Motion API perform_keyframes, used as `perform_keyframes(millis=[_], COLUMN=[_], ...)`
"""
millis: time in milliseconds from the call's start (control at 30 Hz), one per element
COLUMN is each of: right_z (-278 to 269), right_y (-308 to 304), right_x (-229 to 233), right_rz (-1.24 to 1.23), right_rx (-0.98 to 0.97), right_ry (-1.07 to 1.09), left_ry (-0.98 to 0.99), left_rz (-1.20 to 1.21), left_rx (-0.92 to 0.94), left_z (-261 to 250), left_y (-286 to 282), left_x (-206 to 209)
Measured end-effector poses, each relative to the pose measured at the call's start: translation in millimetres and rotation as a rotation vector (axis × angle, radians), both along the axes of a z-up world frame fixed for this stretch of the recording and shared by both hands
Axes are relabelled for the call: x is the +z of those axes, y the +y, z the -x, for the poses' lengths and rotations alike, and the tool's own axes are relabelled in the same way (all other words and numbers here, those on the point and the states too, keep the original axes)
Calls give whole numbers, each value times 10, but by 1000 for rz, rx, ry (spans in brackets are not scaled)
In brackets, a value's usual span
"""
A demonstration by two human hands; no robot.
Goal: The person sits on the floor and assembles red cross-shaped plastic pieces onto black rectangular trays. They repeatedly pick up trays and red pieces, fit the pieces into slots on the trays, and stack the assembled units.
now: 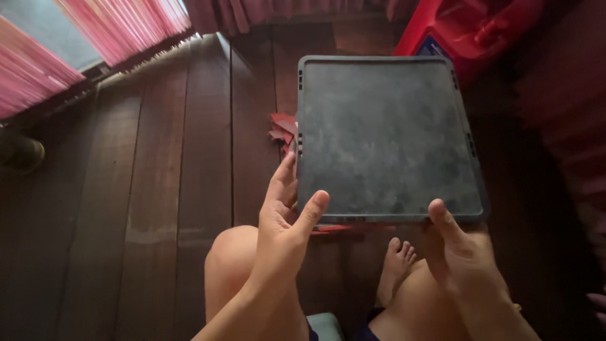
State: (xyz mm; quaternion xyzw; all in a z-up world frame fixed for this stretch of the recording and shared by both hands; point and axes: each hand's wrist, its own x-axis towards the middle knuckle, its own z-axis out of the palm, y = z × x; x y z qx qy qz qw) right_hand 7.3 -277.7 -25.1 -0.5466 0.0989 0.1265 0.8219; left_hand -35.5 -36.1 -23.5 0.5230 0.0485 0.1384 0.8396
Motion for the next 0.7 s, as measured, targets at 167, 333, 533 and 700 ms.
perform_keyframes(millis=[167, 333, 533, 700], right_z=[-11, 27, 66, 138], right_y=[8, 7, 50, 6], right_x=[-145, -214, -234, -365], right_rz=[-83, -93, -114, -31], right_rx=[50, 24, 9, -41], right_ry=[48, 61, 31, 75], left_ry=[249, 177, 124, 126], left_rz=[251, 291, 503, 467], left_rx=[-62, -159, -220, -186], left_z=[97, 161, 67, 78], left_y=[-160, -390, -539, -549], left_x=[-228, -440, -511, -461])
